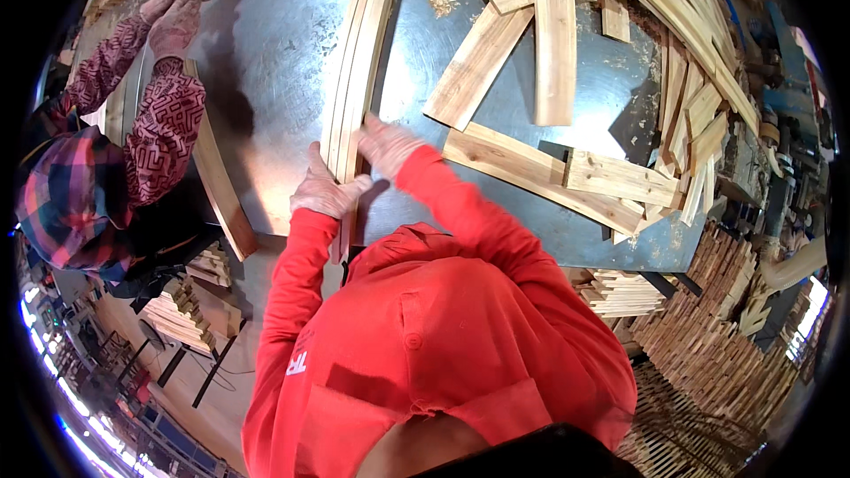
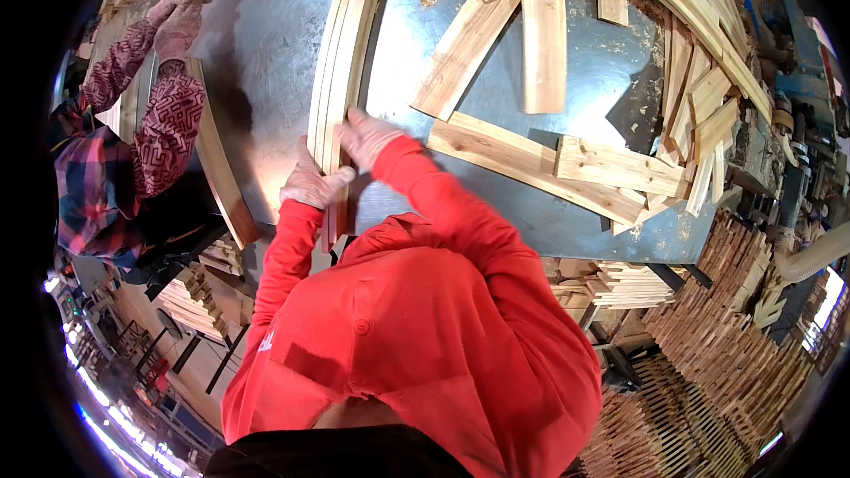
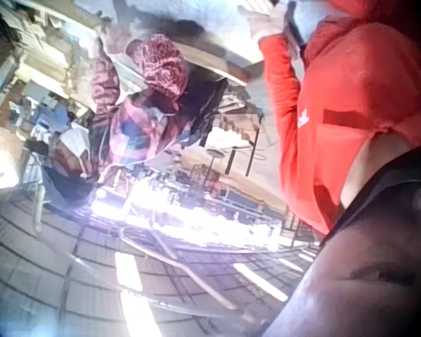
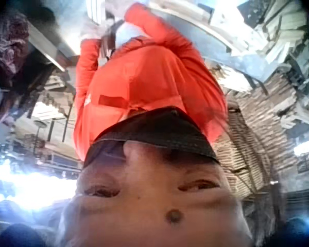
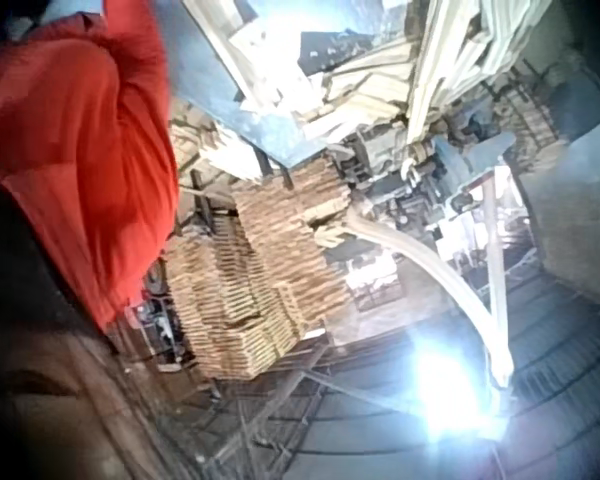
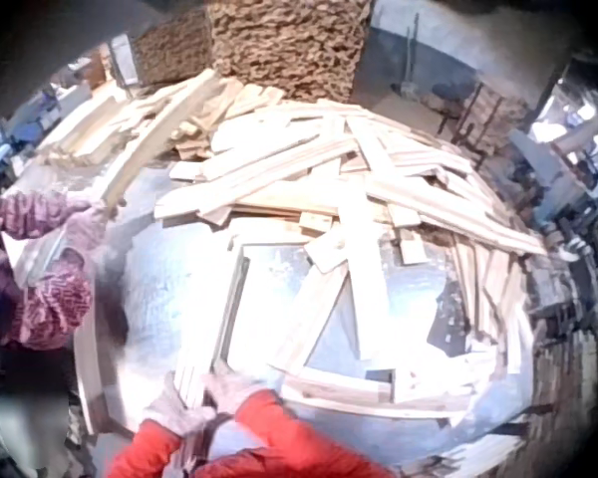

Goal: The person sorts and stacks wooden planks on a metal table. They pick up planks from a pile, align them, and place them into a neat stack, repeating this process throughout the clip.

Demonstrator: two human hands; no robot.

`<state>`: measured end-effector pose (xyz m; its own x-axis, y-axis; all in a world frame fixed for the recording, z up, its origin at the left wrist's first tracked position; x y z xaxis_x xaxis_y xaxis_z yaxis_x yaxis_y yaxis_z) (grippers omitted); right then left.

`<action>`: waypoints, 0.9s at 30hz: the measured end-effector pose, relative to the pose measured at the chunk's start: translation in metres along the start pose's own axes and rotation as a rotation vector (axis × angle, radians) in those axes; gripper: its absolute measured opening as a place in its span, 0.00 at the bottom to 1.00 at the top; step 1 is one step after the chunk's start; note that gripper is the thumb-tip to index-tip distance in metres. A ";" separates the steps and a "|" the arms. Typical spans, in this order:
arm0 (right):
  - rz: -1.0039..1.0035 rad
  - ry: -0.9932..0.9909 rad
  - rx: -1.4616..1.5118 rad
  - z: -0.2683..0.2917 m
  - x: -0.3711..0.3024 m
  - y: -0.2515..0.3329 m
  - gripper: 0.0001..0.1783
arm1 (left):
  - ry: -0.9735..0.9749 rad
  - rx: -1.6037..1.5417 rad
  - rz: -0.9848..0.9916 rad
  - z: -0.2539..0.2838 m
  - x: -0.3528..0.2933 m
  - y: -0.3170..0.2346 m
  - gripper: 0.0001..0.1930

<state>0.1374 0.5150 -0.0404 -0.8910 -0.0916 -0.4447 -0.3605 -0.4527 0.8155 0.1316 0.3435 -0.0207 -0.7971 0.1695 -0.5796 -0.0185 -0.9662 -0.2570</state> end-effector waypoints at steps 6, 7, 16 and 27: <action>-0.672 -1.019 -0.656 0.295 -0.053 -0.123 0.69 | -0.040 -0.136 0.023 0.009 -0.005 -0.012 0.55; -0.738 -0.857 -0.716 0.306 -0.057 -0.151 0.70 | -0.042 -0.130 0.013 0.011 -0.003 -0.013 0.54; -0.319 -0.210 0.285 0.181 -0.043 -0.096 0.43 | 0.057 -0.043 0.120 0.024 -0.006 -0.009 0.52; -0.278 0.018 -0.727 0.121 -0.138 -0.044 0.58 | -0.087 0.093 0.133 0.010 -0.017 -0.025 0.61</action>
Point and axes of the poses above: each hand's wrist, its own x-axis towards the middle knuckle, its own z-axis out of the back of the hand, y = z × x, the point moved 7 cm from there along x, towards the middle knuckle, and after that the axes turned 4 degrees about x, right-handed, at the moved point
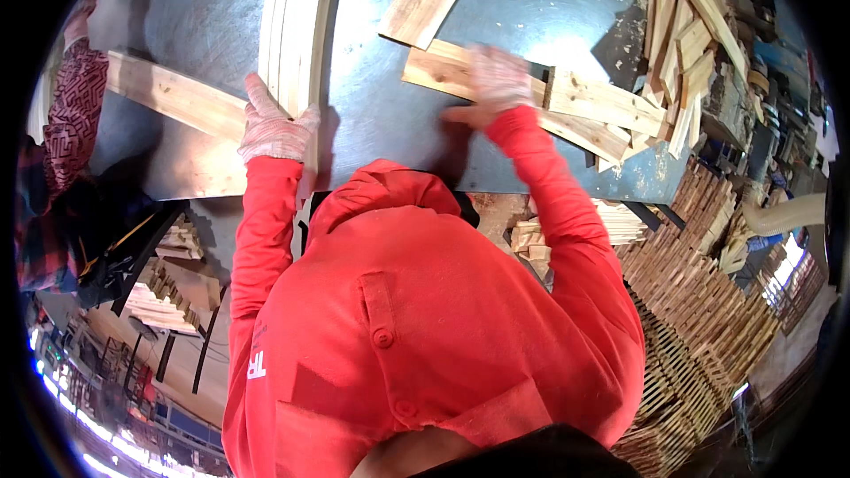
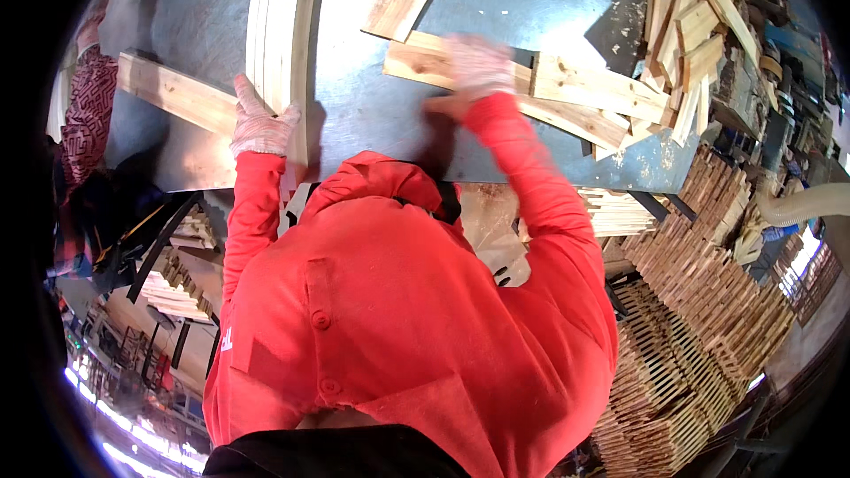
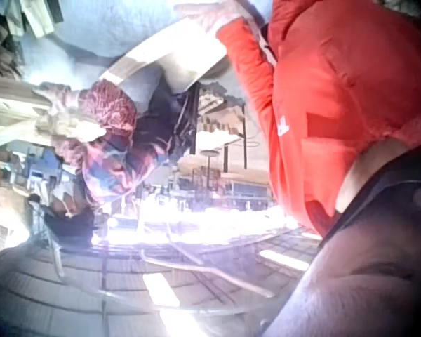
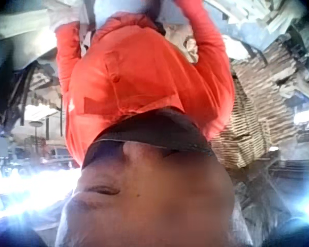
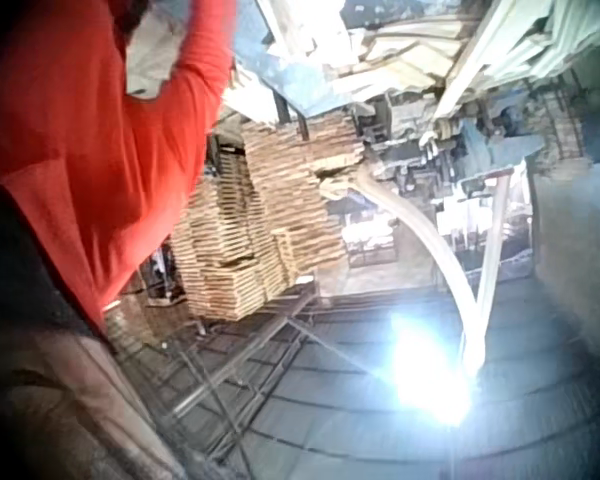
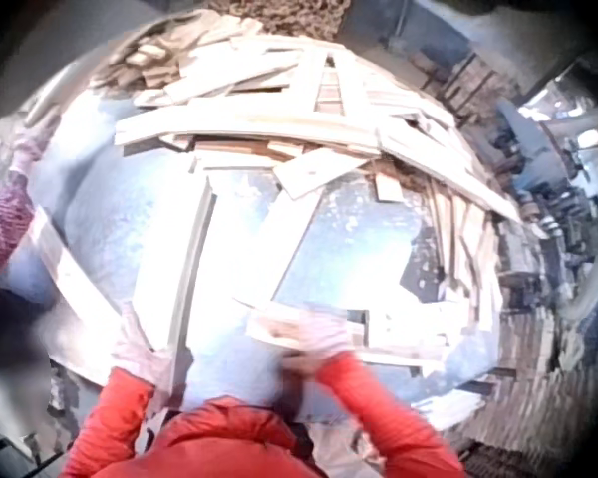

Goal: The person sorts and stacks wooden planks on a metal table. They pick up planks from a pile, align them, and place them into a neat stack, repeating this process throughout the clip.

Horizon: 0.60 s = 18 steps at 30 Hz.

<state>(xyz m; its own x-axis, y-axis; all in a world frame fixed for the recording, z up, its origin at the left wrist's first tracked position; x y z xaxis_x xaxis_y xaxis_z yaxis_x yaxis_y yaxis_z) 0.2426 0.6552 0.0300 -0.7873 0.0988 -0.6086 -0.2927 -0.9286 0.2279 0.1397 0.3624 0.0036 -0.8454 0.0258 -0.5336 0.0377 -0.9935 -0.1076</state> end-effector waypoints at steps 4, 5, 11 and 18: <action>-0.018 -0.059 -0.133 -0.060 -0.012 -0.068 0.59 | -0.008 -0.060 -0.052 0.001 0.010 0.004 0.59; 0.008 0.059 -0.086 -0.058 -0.011 -0.051 0.59 | -0.025 -0.077 -0.084 0.001 0.012 0.006 0.58; 0.176 -0.151 1.146 0.038 0.063 0.022 0.44 | -0.020 -0.107 -0.077 0.001 0.007 0.019 0.58; -0.130 -0.342 0.656 0.022 0.162 0.099 0.43 | -0.185 -0.047 -0.151 0.002 -0.040 0.009 0.62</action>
Point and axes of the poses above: each hand's wrist, its own x-axis towards the middle knuckle, its own z-axis out of the back of the hand, y = z × x, the point moved 7 cm from there along x, towards the middle knuckle, and after that the axes turned 4 degrees about x, right-handed, at the moved point
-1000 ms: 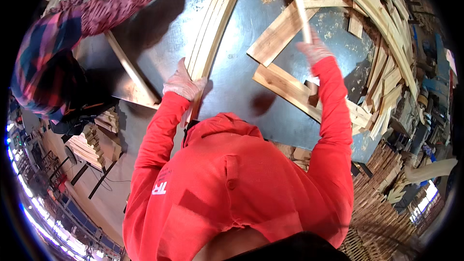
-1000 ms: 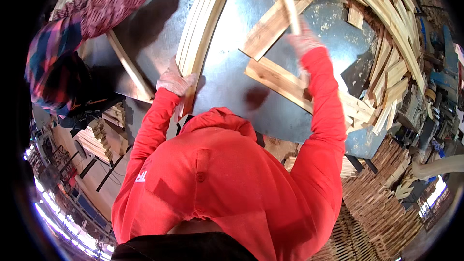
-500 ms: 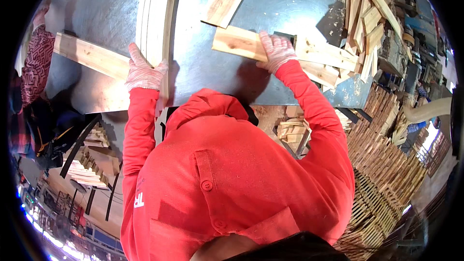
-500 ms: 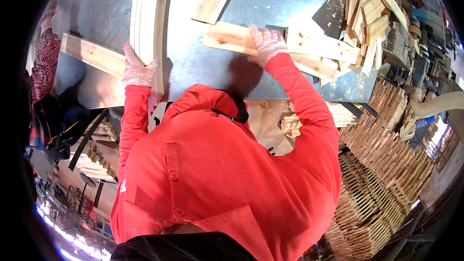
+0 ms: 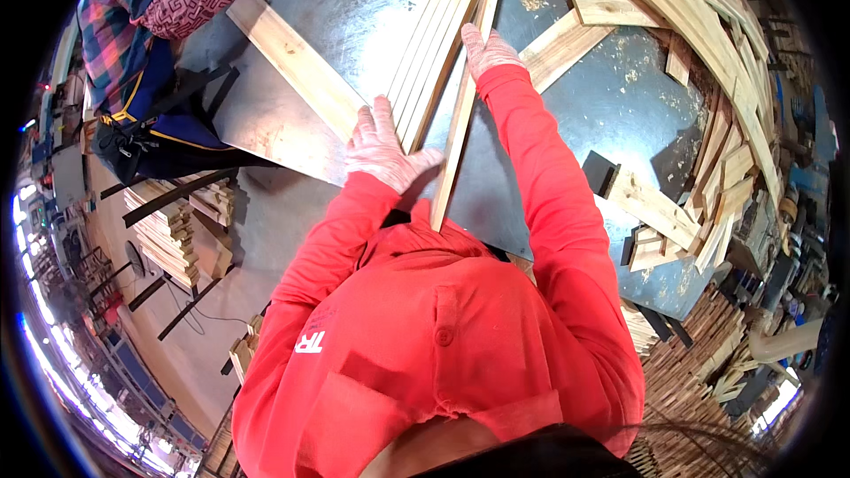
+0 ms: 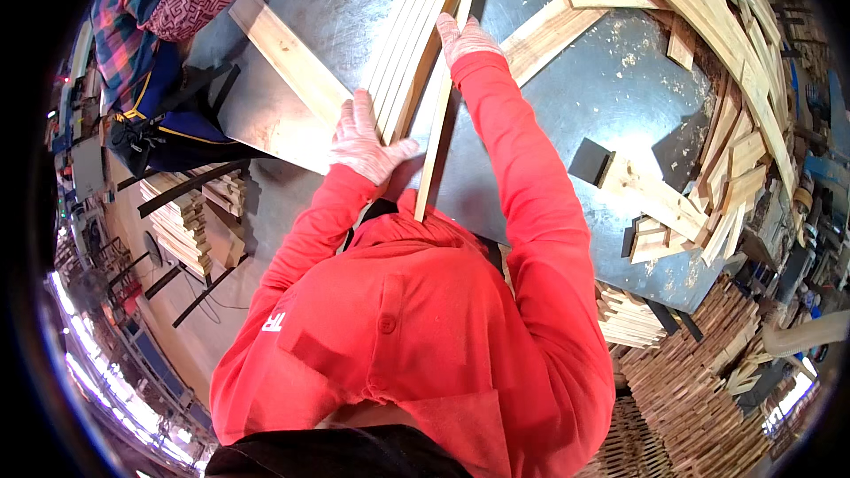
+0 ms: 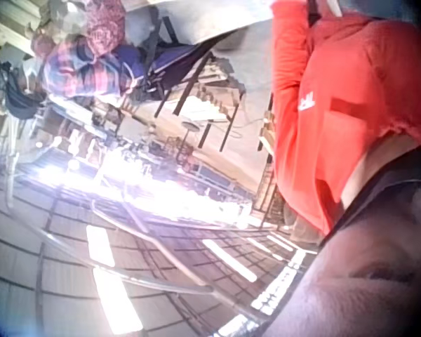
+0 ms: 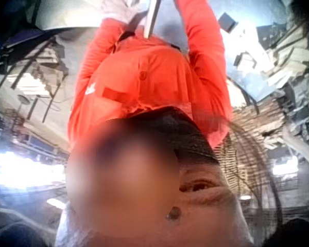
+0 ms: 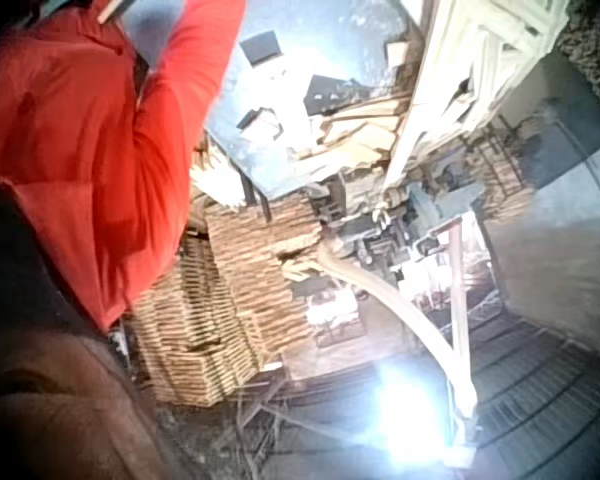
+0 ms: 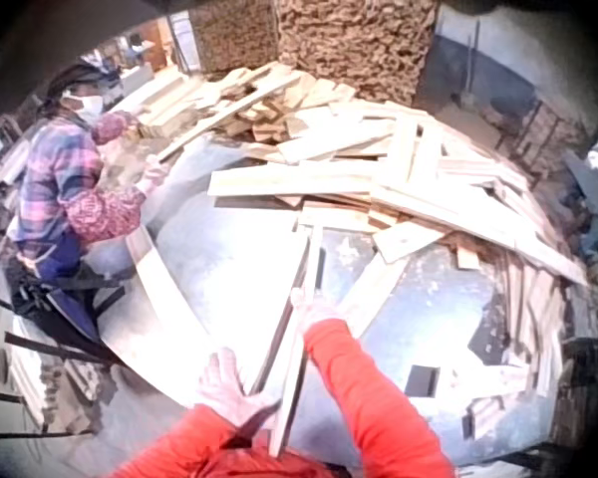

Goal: The person sorts and stacks wooden planks on a metal table. They pick up planks from a pile, align them, and place them into a neat stack, repeating this process throughout the clip.

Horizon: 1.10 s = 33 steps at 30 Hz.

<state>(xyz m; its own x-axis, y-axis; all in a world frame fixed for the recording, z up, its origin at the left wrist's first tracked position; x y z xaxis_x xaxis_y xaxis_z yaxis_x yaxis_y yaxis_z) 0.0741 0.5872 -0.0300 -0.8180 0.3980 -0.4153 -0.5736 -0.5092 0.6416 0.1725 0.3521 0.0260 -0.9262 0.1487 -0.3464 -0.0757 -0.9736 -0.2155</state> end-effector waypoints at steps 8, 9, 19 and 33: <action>0.054 0.019 0.137 0.011 0.055 -0.057 0.41 | -0.066 -0.004 0.058 0.002 0.013 0.004 0.55; -0.017 0.008 0.121 0.016 0.062 -0.065 0.41 | -0.046 0.016 0.088 0.006 0.017 0.004 0.54; 0.321 0.018 -0.250 -0.063 0.055 -0.015 0.31 | 0.024 0.131 -0.048 0.007 0.025 -0.015 0.61; 0.029 0.453 1.126 -0.111 -0.090 -0.001 0.34 | 0.737 -2.201 0.023 -0.078 0.040 0.053 0.31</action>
Point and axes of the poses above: each hand's wrist, its own x-axis towards the middle knuckle, its own z-axis out of the back of the hand, y = z × x, the point moved 7 cm from there along x, towards the middle knuckle, and after that the axes turned 4 degrees about x, right-handed, at the moved point
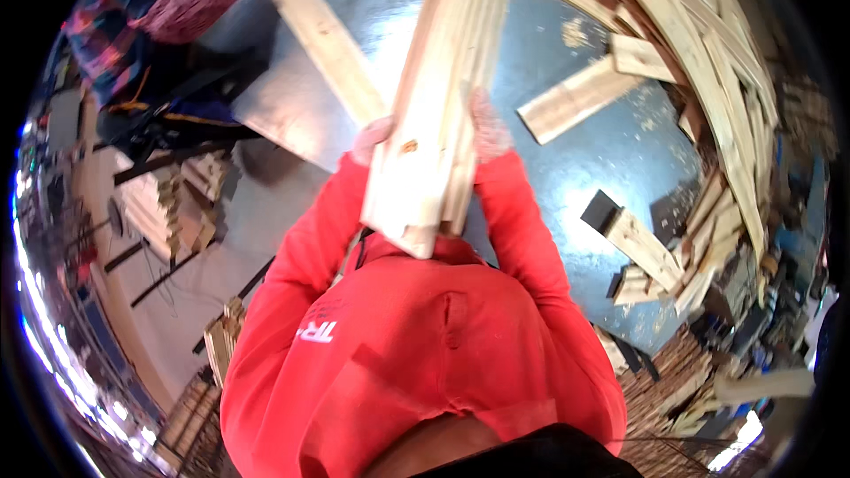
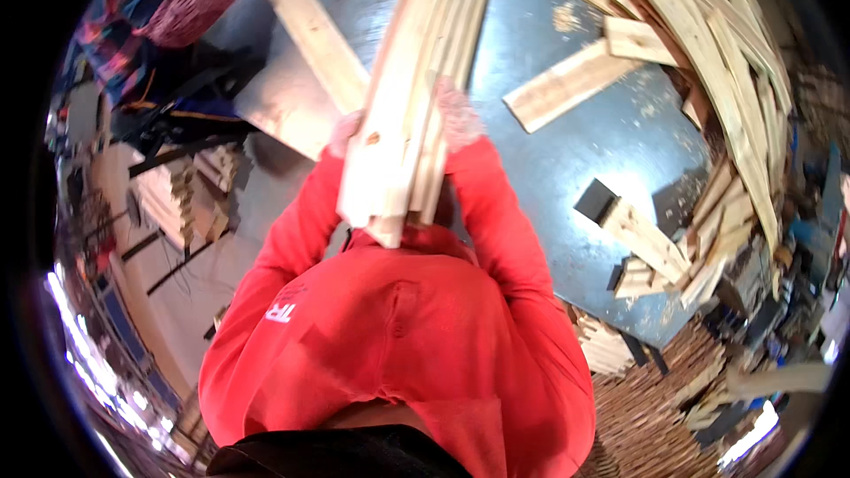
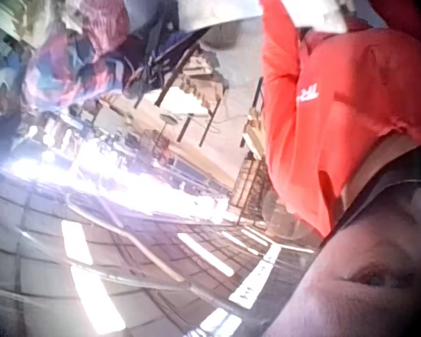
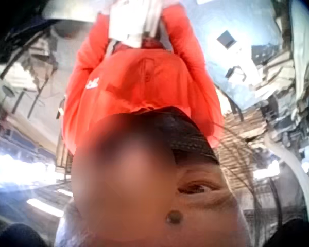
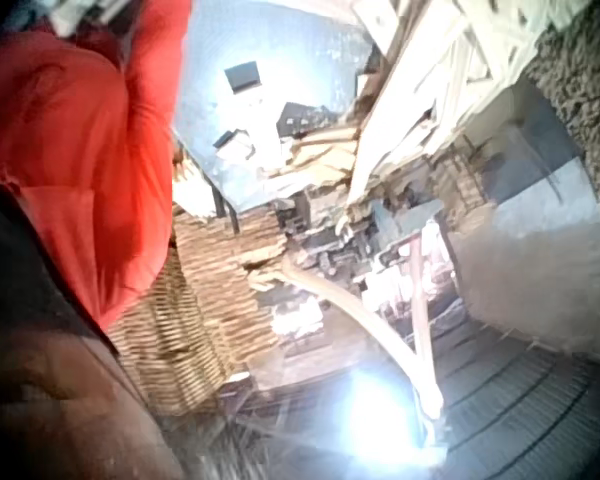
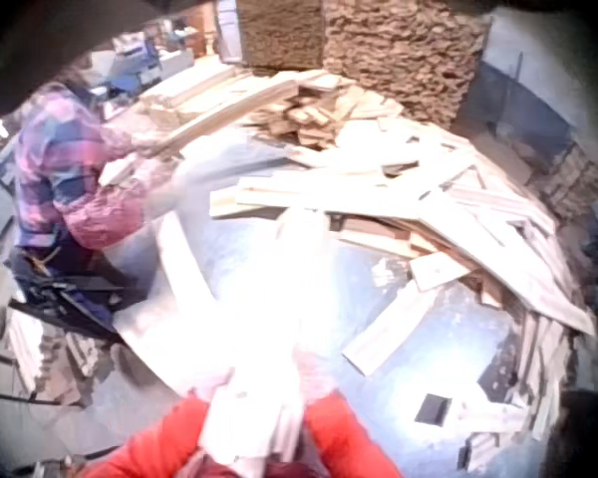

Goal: The person sorts and stacks wooden planks on a metal table. They pick up planks from a pile, align them, and place them into a neat stack, repeating this process throughout the clip.

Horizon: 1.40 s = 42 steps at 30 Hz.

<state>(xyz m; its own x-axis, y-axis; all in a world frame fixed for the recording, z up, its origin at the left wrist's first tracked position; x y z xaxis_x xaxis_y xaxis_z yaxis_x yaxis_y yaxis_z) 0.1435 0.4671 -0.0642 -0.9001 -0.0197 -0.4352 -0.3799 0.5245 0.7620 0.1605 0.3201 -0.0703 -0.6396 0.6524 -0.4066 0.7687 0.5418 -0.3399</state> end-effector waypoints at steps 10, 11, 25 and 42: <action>-0.014 -0.287 -1.419 -0.018 -0.040 0.069 0.69 | -0.969 1.948 -0.090 -0.022 -0.001 -0.076 0.34; -0.048 -0.304 -1.432 -0.017 -0.040 0.067 0.69 | -1.217 1.836 -0.113 -0.049 -0.031 -0.105 0.39; 0.167 -0.167 -1.271 -0.058 -0.019 0.048 0.65 | -0.491 1.144 -0.166 0.005 -0.072 -0.061 0.40; 0.051 -0.664 -1.718 0.162 0.042 0.191 0.59 | -1.197 2.068 -0.184 -0.058 -0.086 -0.131 0.52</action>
<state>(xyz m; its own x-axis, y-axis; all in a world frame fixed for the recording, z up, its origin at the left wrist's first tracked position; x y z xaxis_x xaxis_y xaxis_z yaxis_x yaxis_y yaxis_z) 0.0673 0.7045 -0.0147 -0.8558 0.4889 -0.1690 -0.5147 -0.8375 0.1834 0.1147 0.2236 0.0588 -0.9715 -0.1886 -0.1439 0.2117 -0.9630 -0.1667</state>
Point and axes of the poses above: each hand's wrist, its own x-axis towards the middle knuckle, its own z-axis out of the back of the hand, y = z × x, the point moved 7 cm from there along x, towards the middle knuckle, and after that the axes turned 4 degrees about x, right-handed, at the moved point
